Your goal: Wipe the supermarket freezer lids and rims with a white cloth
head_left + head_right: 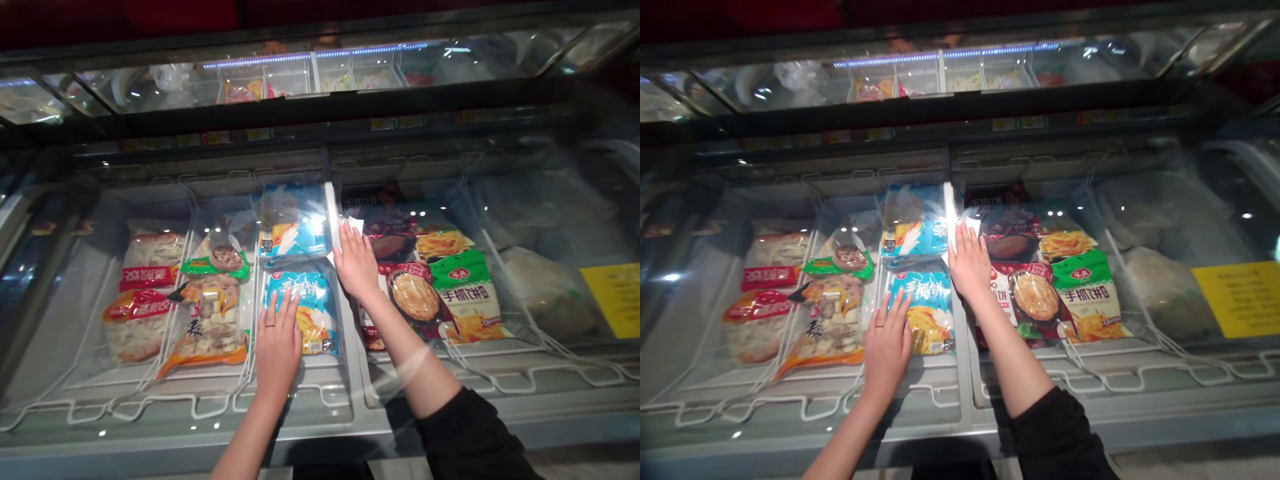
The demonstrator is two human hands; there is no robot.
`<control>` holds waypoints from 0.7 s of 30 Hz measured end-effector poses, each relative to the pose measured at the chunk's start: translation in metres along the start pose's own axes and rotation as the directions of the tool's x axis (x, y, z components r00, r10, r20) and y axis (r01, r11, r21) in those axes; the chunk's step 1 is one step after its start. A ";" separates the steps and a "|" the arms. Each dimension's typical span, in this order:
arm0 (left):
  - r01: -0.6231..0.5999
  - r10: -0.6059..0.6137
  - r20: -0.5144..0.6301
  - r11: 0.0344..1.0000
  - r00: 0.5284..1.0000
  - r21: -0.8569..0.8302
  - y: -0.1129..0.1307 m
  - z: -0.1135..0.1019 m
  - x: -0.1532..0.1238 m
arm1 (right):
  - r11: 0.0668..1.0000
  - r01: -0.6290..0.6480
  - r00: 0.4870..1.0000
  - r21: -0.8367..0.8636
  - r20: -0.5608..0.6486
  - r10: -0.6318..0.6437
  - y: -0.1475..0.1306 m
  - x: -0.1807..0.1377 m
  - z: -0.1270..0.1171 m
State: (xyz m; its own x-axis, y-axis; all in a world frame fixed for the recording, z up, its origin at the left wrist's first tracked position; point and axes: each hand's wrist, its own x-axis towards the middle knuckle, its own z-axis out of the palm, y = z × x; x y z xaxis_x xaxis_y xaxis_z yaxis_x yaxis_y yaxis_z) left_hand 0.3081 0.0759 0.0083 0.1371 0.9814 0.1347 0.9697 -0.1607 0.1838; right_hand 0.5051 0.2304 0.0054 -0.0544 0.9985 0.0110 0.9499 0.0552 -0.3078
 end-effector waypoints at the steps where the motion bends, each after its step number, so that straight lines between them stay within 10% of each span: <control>1: -0.001 0.001 0.004 1.000 1.000 0.001 0.000 -0.001 0.000 | 1.000 -0.002 1.000 -0.003 -0.005 0.002 0.000 -0.010 0.001; 11: 0.023 -0.020 0.033 0.996 0.999 -0.087 -0.002 0.002 -0.001 | 0.997 -0.042 0.998 -0.058 -0.038 0.040 -0.001 -0.144 0.007; 21: 0.008 -0.009 -0.015 0.996 1.000 -0.084 -0.005 0.016 -0.008 | 0.999 -0.025 1.000 -0.048 0.017 0.026 0.002 0.093 -0.008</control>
State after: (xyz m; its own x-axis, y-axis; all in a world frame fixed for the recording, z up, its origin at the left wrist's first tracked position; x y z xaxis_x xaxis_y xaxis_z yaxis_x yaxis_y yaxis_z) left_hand 0.3054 0.0706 -0.0093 0.1254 0.9811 0.1476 0.9504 -0.1615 0.2658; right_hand 0.5049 0.3238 0.0135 -0.0351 0.9993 -0.0134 0.9647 0.0304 -0.2617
